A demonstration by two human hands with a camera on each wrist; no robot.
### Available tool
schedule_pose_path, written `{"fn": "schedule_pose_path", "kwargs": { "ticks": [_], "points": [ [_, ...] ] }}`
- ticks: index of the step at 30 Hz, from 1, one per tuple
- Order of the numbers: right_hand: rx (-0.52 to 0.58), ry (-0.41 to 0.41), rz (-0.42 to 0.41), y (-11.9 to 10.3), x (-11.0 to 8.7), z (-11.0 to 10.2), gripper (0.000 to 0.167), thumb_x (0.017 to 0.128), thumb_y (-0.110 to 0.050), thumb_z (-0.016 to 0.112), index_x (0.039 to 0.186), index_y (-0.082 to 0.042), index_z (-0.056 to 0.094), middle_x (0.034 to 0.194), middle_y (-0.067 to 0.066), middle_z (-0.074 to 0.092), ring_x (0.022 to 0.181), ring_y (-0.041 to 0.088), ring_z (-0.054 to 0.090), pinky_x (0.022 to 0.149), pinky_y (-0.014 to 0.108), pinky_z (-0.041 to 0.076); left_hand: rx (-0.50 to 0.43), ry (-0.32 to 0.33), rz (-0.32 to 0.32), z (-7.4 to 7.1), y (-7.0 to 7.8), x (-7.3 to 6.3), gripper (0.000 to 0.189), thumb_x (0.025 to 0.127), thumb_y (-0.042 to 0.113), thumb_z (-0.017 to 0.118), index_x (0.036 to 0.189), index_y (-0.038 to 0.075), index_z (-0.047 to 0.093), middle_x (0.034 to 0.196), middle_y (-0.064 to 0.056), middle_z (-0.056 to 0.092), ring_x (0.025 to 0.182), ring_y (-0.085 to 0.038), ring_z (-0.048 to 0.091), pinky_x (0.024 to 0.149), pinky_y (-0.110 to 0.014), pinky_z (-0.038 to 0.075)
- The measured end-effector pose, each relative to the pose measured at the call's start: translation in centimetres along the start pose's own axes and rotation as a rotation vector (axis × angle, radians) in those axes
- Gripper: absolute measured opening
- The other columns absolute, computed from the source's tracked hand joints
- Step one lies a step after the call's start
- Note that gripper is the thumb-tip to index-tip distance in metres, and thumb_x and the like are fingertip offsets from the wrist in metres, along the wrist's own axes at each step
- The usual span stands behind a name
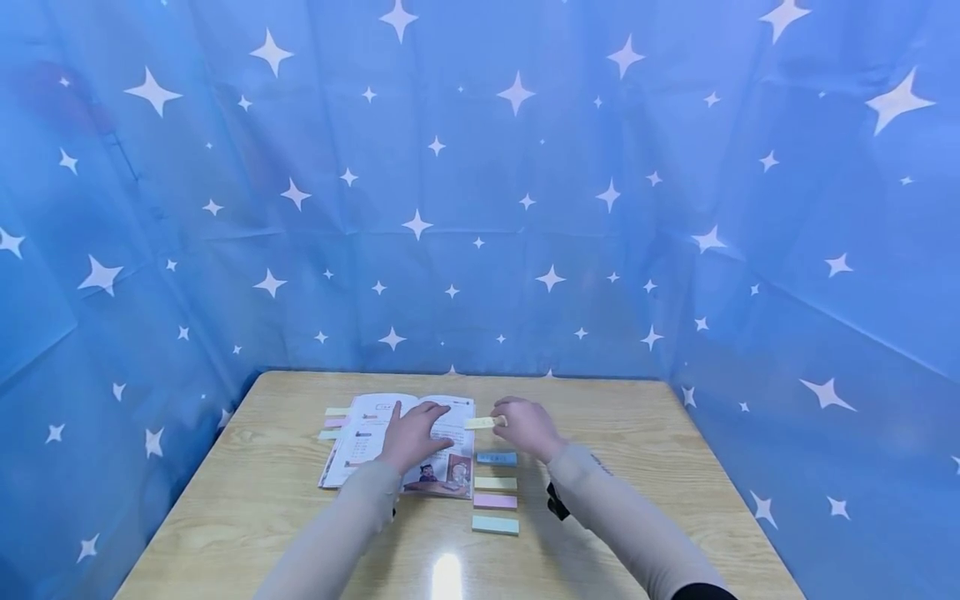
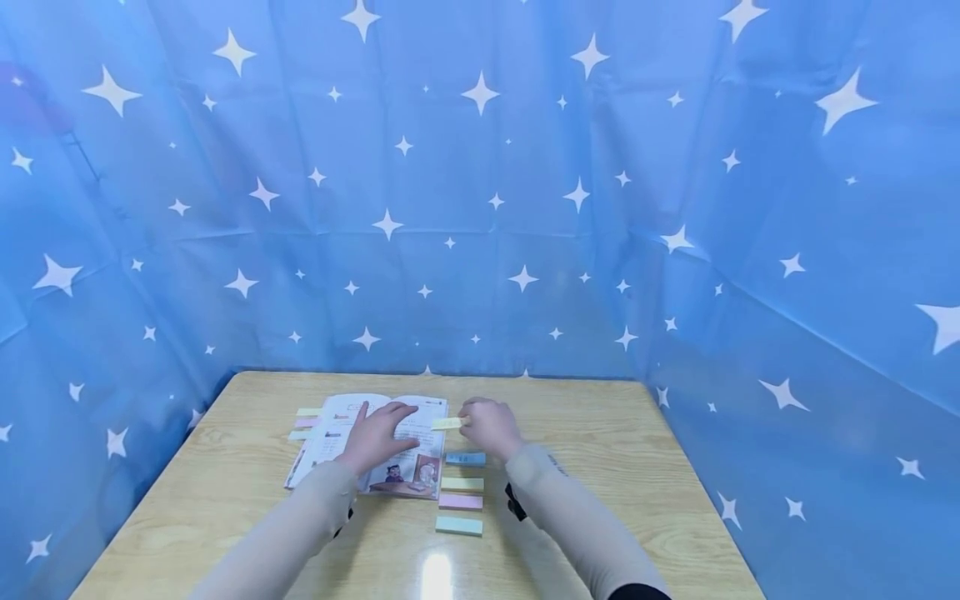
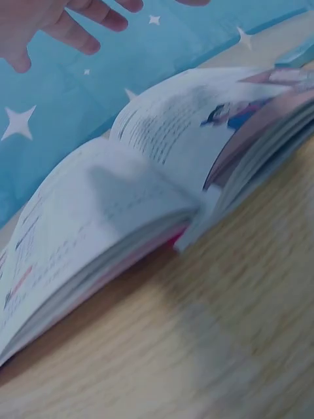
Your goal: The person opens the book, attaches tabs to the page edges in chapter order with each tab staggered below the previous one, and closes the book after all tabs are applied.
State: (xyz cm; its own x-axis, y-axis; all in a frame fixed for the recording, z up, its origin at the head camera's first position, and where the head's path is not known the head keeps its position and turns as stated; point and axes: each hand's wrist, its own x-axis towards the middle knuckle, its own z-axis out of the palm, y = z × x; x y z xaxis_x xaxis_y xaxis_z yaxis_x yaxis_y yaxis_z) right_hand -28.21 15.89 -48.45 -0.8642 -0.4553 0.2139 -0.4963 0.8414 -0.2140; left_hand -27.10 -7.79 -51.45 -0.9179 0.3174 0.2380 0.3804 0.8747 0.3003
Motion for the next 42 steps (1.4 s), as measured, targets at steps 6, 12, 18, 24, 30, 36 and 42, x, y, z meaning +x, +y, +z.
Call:
{"fn": "schedule_pose_path", "kwargs": {
  "ticks": [6,12,18,24,30,36,42],
  "points": [
    [-0.010,0.023,-0.072,-0.9,0.4,-0.5,0.021,0.083,-0.017,0.075,0.102,-0.007,0.075,0.114,0.010,0.068,0.099,0.024,0.066,0.081,0.040,0.056,0.025,0.052,0.059,-0.3,1.1,0.6,0.047,0.079,0.042,0.079,0.118,0.019,0.068,0.122,0.000,0.065,0.119,-0.021,0.056,0.112,-0.063,0.014],
    [-0.042,0.036,-0.094,-1.7,0.9,-1.6,0.021,0.083,-0.017,0.076,0.102,-0.009,0.075,0.113,0.009,0.068,0.094,0.022,0.067,0.077,0.039,0.056,0.058,0.095,0.077,-0.9,1.9,1.4,0.039,0.078,0.044,0.079,0.108,0.020,0.072,0.110,0.004,0.068,0.118,-0.021,0.057,0.113,-0.062,0.016],
    [-0.053,0.006,-0.086,-2.2,1.1,-1.8,0.022,0.084,-0.019,0.075,0.104,-0.010,0.074,0.113,0.008,0.068,0.093,0.021,0.067,0.076,0.039,0.057,0.067,0.108,0.089,-1.0,2.2,1.7,0.029,0.078,0.040,0.080,0.098,0.021,0.072,0.104,0.006,0.069,0.119,-0.020,0.056,0.113,-0.061,0.015],
    [-0.062,-0.003,-0.079,-2.2,1.1,-1.5,0.021,0.084,-0.020,0.076,0.103,-0.012,0.075,0.112,0.005,0.069,0.093,0.019,0.067,0.078,0.040,0.056,0.073,0.108,0.092,-1.0,2.4,1.8,0.025,0.078,0.039,0.081,0.093,0.021,0.073,0.100,0.007,0.069,0.116,-0.020,0.057,0.113,-0.062,0.016],
    [0.002,-0.026,-0.074,-1.9,0.9,-1.9,0.034,0.085,-0.020,0.074,0.115,-0.007,0.070,0.115,0.009,0.068,0.084,0.019,0.068,0.072,0.037,0.056,0.093,0.110,0.102,-1.1,2.4,1.8,0.025,0.078,0.040,0.080,0.094,0.022,0.074,0.103,0.007,0.069,0.118,-0.020,0.055,0.113,-0.061,0.017],
    [0.006,-0.022,-0.039,-1.3,0.7,-2.1,0.035,0.084,-0.023,0.075,0.113,-0.006,0.071,0.114,0.009,0.068,0.093,0.023,0.067,0.078,0.038,0.056,0.069,0.123,0.108,-1.1,2.6,1.8,0.024,0.078,0.036,0.081,0.094,0.020,0.074,0.108,0.005,0.067,0.115,-0.020,0.056,0.113,-0.061,0.016],
    [0.013,-0.030,-0.036,-0.9,0.4,-2.2,0.026,0.084,-0.024,0.075,0.105,-0.009,0.074,0.111,0.006,0.069,0.096,0.022,0.066,0.081,0.037,0.055,0.064,0.123,0.114,-0.9,2.8,1.9,0.023,0.078,0.035,0.081,0.094,0.020,0.074,0.111,0.004,0.066,0.116,-0.021,0.055,0.113,-0.062,0.015]
  ]
}}
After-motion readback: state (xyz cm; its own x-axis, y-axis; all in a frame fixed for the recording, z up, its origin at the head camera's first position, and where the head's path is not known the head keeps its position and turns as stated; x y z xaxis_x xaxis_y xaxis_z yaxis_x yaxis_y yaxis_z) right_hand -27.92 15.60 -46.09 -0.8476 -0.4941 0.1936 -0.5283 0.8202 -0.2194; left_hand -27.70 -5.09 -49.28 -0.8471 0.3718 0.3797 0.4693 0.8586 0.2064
